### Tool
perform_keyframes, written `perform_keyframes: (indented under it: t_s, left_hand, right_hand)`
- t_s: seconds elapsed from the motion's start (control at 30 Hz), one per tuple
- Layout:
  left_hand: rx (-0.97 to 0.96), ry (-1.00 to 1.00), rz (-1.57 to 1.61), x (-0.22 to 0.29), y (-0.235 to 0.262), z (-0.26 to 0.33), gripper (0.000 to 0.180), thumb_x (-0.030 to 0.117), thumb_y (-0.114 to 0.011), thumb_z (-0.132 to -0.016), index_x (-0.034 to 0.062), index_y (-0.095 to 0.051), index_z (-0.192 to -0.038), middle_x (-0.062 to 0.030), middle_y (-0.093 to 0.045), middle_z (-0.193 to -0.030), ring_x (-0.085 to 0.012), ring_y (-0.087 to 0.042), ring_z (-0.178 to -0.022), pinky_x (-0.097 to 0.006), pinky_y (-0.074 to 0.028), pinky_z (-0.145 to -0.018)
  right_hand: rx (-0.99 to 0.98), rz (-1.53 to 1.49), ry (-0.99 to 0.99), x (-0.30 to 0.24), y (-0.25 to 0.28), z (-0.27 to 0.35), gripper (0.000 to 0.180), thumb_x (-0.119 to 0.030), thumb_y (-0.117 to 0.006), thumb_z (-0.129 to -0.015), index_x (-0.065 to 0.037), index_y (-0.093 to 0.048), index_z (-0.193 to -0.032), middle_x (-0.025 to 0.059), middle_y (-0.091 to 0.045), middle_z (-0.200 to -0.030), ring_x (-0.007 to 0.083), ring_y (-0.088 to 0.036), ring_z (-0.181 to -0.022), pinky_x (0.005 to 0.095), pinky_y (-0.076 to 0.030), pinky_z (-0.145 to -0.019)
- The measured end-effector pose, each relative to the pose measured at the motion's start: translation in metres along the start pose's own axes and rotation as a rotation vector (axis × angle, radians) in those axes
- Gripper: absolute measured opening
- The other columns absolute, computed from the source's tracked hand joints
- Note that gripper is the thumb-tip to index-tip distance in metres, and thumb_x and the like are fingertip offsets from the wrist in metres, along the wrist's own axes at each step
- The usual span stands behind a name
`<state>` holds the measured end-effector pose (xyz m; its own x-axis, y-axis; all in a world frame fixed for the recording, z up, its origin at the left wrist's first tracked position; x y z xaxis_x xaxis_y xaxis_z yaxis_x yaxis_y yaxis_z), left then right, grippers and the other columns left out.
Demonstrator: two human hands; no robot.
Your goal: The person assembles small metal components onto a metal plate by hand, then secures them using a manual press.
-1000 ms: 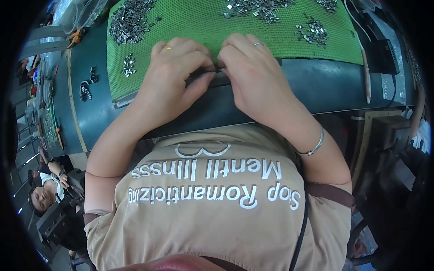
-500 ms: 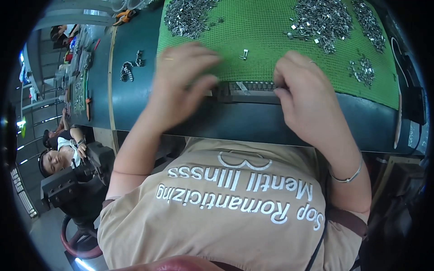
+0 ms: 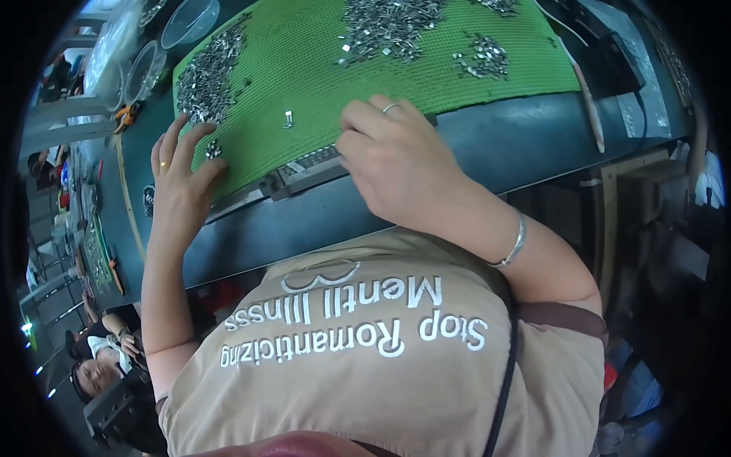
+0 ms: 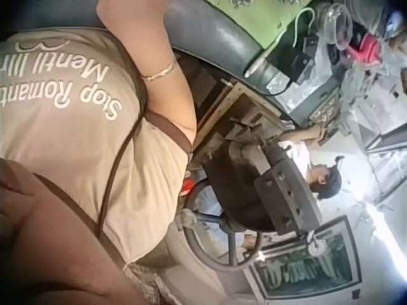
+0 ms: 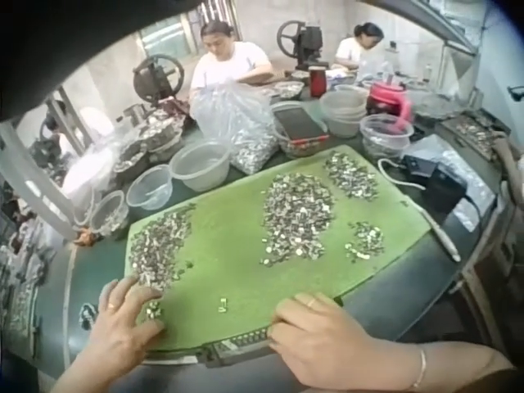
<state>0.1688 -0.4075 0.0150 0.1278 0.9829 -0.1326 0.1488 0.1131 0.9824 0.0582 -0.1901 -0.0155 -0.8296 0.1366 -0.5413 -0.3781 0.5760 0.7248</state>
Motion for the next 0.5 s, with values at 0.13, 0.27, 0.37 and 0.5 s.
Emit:
perform_keyframes:
  t_s: [0.13, 0.27, 0.37, 0.5]
  left_hand:
    - [0.032, 0.032, -0.032, 0.008, 0.003, -0.003, 0.015, 0.0, -0.07, -0.075, 0.0057, -0.063, -0.087, -0.0103, -0.058, -0.121, -0.0361, -0.048, -0.127, -0.048, -0.038, -0.1]
    - [0.142, 0.151, 0.475, 0.03, 0.007, -0.019, 0.013, 0.004, -0.071, -0.077, 0.0059, -0.063, -0.087, -0.0106, -0.06, -0.104, -0.033, -0.056, -0.104, -0.043, -0.041, -0.087]
    - [0.174, 0.091, 0.711, 0.066, -0.003, -0.04, 0.012, 0.005, -0.071, -0.078, 0.0075, -0.064, -0.088, -0.0081, -0.06, -0.09, -0.03, -0.058, -0.091, -0.04, -0.04, -0.081]
    - [0.185, 0.076, 0.731, 0.093, -0.015, -0.058, 0.011, 0.005, -0.07, -0.078, 0.0074, -0.063, -0.087, -0.008, -0.059, -0.088, -0.0306, -0.057, -0.087, -0.042, -0.039, -0.078]
  right_hand:
    - [-0.045, -0.056, -0.144, 0.006, -0.001, -0.007, 0.012, 0.0, -0.068, -0.075, -0.001, -0.058, -0.082, 0.0119, -0.058, -0.087, 0.0304, -0.056, -0.086, 0.0389, -0.043, -0.078]
    - [-0.086, -0.144, -0.241, 0.015, 0.001, -0.016, 0.008, -0.005, -0.068, -0.074, -0.003, -0.061, -0.078, 0.0119, -0.061, -0.084, 0.0322, -0.057, -0.087, 0.0421, -0.044, -0.077]
    - [-0.186, -0.211, -0.263, 0.024, 0.001, -0.019, 0.008, -0.002, -0.066, -0.075, -0.001, -0.061, -0.081, 0.0141, -0.061, -0.081, 0.0342, -0.059, -0.084, 0.0446, -0.045, -0.078]
    - [-0.15, -0.302, -0.156, 0.027, 0.019, -0.015, 0.013, 0.0, -0.066, -0.076, 0.002, -0.06, -0.086, 0.0147, -0.06, -0.082, 0.0328, -0.059, -0.08, 0.0388, -0.047, -0.073]
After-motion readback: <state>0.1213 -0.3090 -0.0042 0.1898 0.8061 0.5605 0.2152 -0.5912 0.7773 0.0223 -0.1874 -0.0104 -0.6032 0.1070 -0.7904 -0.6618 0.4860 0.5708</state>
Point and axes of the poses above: each hand's wrist, its own z-axis away from the middle knuckle, its own y-axis out of the back of the hand, x = y × z, the point moved 5 cm from there along -z, towards the middle knuckle
